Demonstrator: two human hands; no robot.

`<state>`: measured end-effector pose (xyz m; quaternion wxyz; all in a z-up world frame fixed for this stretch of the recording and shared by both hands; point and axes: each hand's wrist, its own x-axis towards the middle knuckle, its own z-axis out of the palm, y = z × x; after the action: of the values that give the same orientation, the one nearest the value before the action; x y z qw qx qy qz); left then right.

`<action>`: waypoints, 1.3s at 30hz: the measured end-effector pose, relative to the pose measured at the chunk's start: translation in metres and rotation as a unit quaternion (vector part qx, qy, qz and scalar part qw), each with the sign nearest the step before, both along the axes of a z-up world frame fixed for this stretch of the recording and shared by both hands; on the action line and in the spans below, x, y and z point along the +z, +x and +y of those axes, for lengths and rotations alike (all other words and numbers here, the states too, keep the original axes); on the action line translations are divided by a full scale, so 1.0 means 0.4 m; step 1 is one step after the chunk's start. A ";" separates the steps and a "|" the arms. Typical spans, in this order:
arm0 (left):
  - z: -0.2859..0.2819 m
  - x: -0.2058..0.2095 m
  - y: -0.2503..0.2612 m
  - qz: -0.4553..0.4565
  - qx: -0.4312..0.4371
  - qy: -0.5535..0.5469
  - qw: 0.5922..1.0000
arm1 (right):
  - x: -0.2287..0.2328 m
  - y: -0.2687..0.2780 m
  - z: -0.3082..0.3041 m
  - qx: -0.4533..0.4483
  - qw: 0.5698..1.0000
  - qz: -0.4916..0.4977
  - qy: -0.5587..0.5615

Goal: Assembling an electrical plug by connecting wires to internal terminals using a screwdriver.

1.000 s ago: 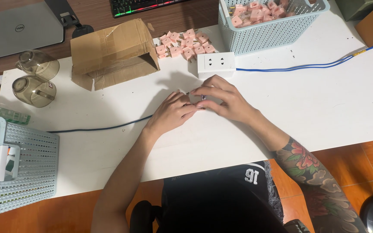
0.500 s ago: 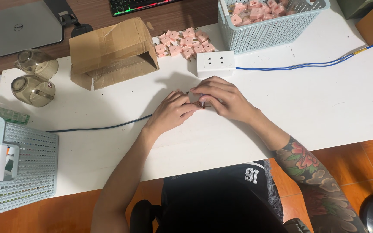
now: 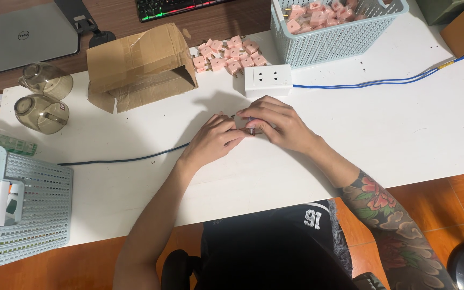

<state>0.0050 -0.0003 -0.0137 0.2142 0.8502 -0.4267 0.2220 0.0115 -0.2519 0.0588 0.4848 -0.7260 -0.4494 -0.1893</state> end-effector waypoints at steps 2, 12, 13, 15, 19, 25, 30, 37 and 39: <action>0.001 -0.007 0.000 -0.002 0.000 -0.002 1.000 | -0.011 0.004 -0.001 -0.007 1.000 -0.005 -0.002; -0.003 0.009 -0.004 0.003 0.006 0.000 1.000 | -0.020 0.007 -0.005 0.018 1.000 0.000 -0.006; -0.001 0.006 -0.005 0.002 0.006 0.000 1.000 | -0.007 0.002 -0.004 0.018 1.000 -0.001 -0.006; 0.005 0.002 -0.004 0.019 0.001 0.003 1.000 | 0.020 -0.004 -0.001 0.030 1.000 0.005 0.003; 0.000 -0.008 -0.002 0.030 0.003 -0.004 1.000 | -0.015 0.011 -0.005 0.027 1.000 0.013 0.001; -0.005 -0.015 0.003 0.023 0.004 -0.014 1.000 | -0.052 0.022 0.005 -0.016 1.000 -0.013 0.005; 0.000 0.034 -0.008 0.020 -0.002 -0.006 1.000 | -0.013 0.009 0.000 -0.017 0.999 -0.005 0.032; 0.056 0.061 0.012 0.063 0.016 -0.040 0.997 | -0.038 0.066 -0.061 -0.077 0.995 -0.019 0.054; 0.100 0.016 0.048 0.100 0.104 -0.017 0.989 | -0.032 0.064 -0.069 -0.089 0.994 0.048 0.045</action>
<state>0.0244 0.0398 -0.0072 0.2461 0.9040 -0.3087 0.1645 0.0370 -0.2794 0.0461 0.5191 -0.7488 -0.3502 -0.2172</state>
